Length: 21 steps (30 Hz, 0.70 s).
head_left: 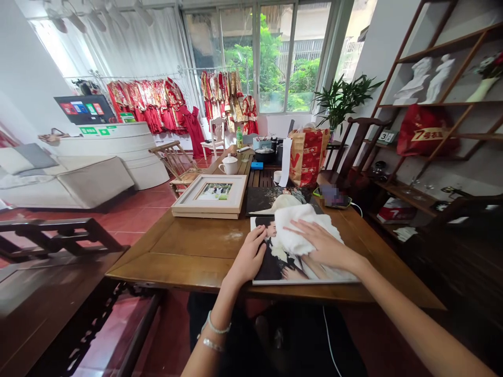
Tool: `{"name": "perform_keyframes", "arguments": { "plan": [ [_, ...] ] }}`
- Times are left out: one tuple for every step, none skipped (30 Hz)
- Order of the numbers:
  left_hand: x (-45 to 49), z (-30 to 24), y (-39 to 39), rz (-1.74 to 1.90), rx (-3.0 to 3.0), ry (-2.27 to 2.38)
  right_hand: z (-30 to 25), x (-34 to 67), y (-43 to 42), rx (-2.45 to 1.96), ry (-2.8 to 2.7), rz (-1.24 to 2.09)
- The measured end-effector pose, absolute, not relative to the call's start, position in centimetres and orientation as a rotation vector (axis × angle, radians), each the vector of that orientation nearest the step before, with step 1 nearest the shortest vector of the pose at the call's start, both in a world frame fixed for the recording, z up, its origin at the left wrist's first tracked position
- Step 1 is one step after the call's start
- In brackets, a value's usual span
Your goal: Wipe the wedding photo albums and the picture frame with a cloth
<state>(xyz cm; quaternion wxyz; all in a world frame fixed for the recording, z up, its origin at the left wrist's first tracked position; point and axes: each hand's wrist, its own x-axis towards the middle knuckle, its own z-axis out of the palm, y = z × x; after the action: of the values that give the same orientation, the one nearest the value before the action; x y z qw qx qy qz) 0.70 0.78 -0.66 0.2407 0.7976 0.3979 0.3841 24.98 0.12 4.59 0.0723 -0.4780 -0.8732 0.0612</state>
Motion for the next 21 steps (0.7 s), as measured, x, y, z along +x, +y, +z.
{"name": "perform_keyframes", "arguments": {
  "plan": [
    [0.7, -0.7, 0.8, 1.050, 2.185, 1.086, 4.7, 24.7, 1.6, -1.457, -2.615, 0.172],
    [0.7, -0.7, 0.8, 1.047, 2.187, 1.086, 4.7, 24.4, 2.8, -1.474, -2.605, 0.165],
    [0.7, -0.7, 0.8, 1.044, 2.189, 1.085, 4.8, 24.1, 3.8, -1.487, -2.595, 0.161],
    [0.7, -0.7, 0.9, 1.041, 2.191, 1.083, 4.9, 23.7, 4.6, -1.496, -2.584, 0.156],
    [0.7, -0.7, 0.9, 1.039, 2.193, 1.080, 5.0, 23.3, 5.0, -1.504, -2.574, 0.151],
    [0.7, -0.7, 0.9, 1.034, 2.195, 1.079, 5.0, 22.9, 5.1, -1.513, -2.564, 0.144],
    [0.7, -0.6, 0.9, 1.026, 2.196, 1.081, 5.0, 22.6, 4.9, -1.523, -2.555, 0.135],
    [0.7, -0.6, 0.9, 1.017, 2.194, 1.088, 4.9, 22.2, 4.5, -1.530, -2.548, 0.125],
    [0.7, -0.5, 0.9, 1.007, 2.193, 1.097, 4.9, 21.9, 3.7, -1.537, -2.544, 0.116],
    [0.8, -0.4, 0.8, 0.998, 2.190, 1.107, 4.8, 21.7, 2.8, -1.538, -2.543, 0.106],
    [0.8, -0.3, 0.8, 0.992, 2.187, 1.113, 4.8, 21.5, 1.7, -1.530, -2.549, 0.096],
    [0.9, -0.2, 0.8, 0.990, 2.184, 1.116, 4.8, 21.3, 0.6, -1.513, -2.560, 0.089],
    [0.9, -0.1, 0.8, 0.991, 2.182, 1.116, 4.8, 21.1, -0.7, -1.493, -2.573, 0.086],
    [1.0, 0.0, 0.7, 0.992, 2.181, 1.112, 4.8, 20.9, -2.0, -1.474, -2.584, 0.085],
    [1.0, 0.0, 0.7, 0.994, 2.180, 1.108, 4.9, 20.7, -3.3, -1.460, -2.594, 0.088],
    [1.0, 0.1, 0.7, 0.999, 2.181, 1.103, 5.0, 20.3, -4.7, -1.455, -2.600, 0.096],
    [1.0, 0.1, 0.7, 1.005, 2.182, 1.095, 5.0, 20.0, -6.0, -1.465, -2.598, 0.109],
    [1.0, 0.1, 0.7, 1.014, 2.183, 1.086, 5.0, 19.5, -7.3, -1.484, -2.588, 0.126],
    [0.9, 0.0, 0.7, 1.023, 2.181, 1.079, 5.0, 19.0, -8.5, -1.508, -2.570, 0.149],
    [0.9, -0.1, 0.8, 1.030, 2.177, 1.075, 4.9, 18.5, -9.6, -1.527, -2.552, 0.177],
    [0.9, -0.2, 0.8, 1.036, 2.170, 1.075, 4.8, 17.9, -10.6, -1.530, -2.540, 0.210]
  ]
}}
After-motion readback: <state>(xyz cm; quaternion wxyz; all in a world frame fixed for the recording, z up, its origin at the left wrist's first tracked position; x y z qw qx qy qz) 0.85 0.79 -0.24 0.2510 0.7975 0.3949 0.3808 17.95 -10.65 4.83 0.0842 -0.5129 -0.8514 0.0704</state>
